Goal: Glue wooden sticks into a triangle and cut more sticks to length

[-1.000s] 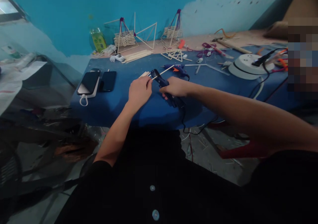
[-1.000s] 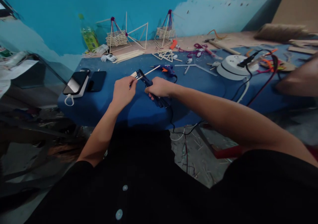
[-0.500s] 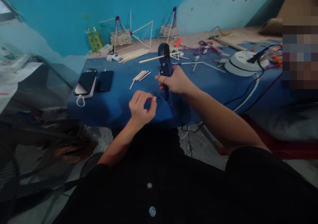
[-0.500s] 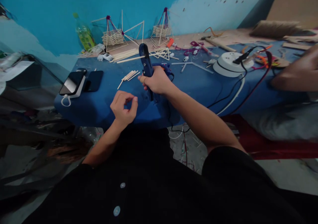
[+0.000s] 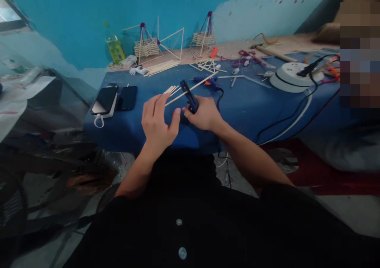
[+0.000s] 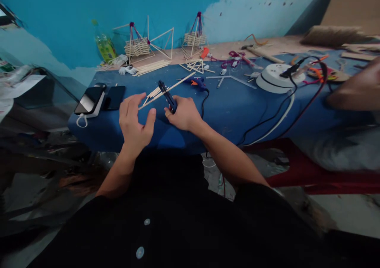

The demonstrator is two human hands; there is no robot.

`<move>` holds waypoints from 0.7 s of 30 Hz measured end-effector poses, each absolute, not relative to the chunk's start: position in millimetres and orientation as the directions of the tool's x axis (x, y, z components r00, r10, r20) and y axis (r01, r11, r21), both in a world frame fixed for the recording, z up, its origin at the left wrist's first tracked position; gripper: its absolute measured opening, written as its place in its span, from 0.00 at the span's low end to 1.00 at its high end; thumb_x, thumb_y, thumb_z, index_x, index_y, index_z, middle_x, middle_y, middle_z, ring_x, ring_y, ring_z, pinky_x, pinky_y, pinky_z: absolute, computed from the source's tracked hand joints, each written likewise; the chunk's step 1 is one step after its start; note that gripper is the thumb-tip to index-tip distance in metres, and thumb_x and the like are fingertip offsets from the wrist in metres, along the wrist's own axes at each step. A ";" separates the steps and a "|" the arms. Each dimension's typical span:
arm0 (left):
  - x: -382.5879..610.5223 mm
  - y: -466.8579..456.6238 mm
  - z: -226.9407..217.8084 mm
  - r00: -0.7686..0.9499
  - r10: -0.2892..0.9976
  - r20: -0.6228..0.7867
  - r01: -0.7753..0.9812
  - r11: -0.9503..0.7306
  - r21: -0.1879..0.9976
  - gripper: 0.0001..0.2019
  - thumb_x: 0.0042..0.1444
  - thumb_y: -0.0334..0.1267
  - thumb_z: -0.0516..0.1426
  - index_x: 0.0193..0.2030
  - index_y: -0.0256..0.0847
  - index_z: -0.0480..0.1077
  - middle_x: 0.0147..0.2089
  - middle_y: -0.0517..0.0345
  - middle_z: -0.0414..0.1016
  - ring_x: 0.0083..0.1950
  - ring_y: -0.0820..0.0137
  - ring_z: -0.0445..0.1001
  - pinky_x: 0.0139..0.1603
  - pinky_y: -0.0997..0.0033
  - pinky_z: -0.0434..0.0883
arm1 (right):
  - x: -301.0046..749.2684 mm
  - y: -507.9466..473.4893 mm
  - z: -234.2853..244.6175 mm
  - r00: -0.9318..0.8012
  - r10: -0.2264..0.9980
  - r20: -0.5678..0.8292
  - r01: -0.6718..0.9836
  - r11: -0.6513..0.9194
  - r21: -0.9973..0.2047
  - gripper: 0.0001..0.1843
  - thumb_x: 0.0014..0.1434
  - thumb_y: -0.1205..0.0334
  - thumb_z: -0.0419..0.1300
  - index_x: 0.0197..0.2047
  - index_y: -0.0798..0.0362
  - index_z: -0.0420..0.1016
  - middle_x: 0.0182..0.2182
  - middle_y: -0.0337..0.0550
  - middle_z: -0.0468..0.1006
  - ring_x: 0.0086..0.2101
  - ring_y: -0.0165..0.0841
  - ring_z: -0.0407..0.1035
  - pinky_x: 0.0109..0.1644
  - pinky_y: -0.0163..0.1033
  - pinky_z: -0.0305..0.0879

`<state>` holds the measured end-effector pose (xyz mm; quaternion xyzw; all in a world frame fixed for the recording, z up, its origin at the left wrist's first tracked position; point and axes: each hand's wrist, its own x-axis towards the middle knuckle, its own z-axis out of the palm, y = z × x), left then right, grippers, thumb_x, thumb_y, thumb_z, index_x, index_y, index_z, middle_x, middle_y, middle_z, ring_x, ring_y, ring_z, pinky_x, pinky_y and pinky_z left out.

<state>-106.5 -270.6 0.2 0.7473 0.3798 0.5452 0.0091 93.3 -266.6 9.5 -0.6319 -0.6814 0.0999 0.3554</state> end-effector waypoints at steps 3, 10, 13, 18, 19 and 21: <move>-106.9 -265.1 3.9 0.159 0.788 0.595 0.474 -0.590 0.654 0.23 0.64 0.48 0.68 0.63 0.42 0.79 0.55 0.48 0.88 0.49 0.61 0.86 0.57 0.56 0.84 | 87.5 -278.7 -4.6 0.024 0.951 0.307 0.838 0.149 -0.525 0.12 0.63 0.55 0.63 0.34 0.48 0.65 0.30 0.45 0.78 0.33 0.39 0.71 0.45 0.45 0.64; -110.2 -263.6 0.9 0.252 0.908 0.335 0.322 -0.405 0.856 0.30 0.46 0.43 0.80 0.56 0.42 0.84 0.48 0.51 0.90 0.44 0.58 0.89 0.54 0.53 0.87 | 73.1 -295.8 -35.2 -0.043 0.960 0.275 0.884 0.165 -0.437 0.08 0.65 0.55 0.59 0.39 0.51 0.70 0.38 0.51 0.82 0.36 0.39 0.73 0.42 0.42 0.58; -112.7 -261.4 -0.3 0.264 0.918 0.295 0.238 -0.358 0.903 0.27 0.45 0.40 0.79 0.53 0.40 0.85 0.47 0.51 0.91 0.45 0.58 0.90 0.55 0.54 0.87 | 69.0 -297.2 -38.9 -0.047 0.961 0.272 0.904 0.157 -0.399 0.11 0.66 0.53 0.58 0.42 0.52 0.72 0.39 0.53 0.82 0.36 0.40 0.72 0.41 0.42 0.56; -113.0 -257.5 -7.5 0.322 0.915 0.243 0.126 -0.296 0.947 0.24 0.39 0.40 0.81 0.45 0.39 0.85 0.41 0.52 0.90 0.45 0.59 0.90 0.52 0.58 0.88 | 66.6 -299.7 -42.7 -0.072 0.957 0.281 0.917 0.175 -0.359 0.16 0.67 0.51 0.58 0.48 0.54 0.76 0.44 0.56 0.84 0.38 0.42 0.73 0.40 0.42 0.56; -112.5 -257.6 -9.0 0.322 0.915 0.244 0.110 -0.292 0.950 0.24 0.39 0.40 0.81 0.44 0.39 0.84 0.40 0.52 0.90 0.44 0.59 0.89 0.50 0.59 0.88 | 66.6 -300.6 -43.0 -0.076 0.954 0.289 0.919 0.180 -0.352 0.16 0.67 0.51 0.58 0.48 0.54 0.76 0.45 0.56 0.84 0.38 0.42 0.74 0.40 0.42 0.56; -111.6 -258.9 -11.3 0.302 0.916 0.263 0.086 -0.301 0.950 0.23 0.39 0.41 0.81 0.43 0.39 0.84 0.39 0.53 0.89 0.43 0.59 0.89 0.48 0.61 0.88 | 66.9 -302.2 -42.3 -0.077 0.949 0.306 0.924 0.183 -0.335 0.17 0.67 0.51 0.58 0.49 0.55 0.77 0.44 0.56 0.84 0.39 0.42 0.74 0.39 0.42 0.56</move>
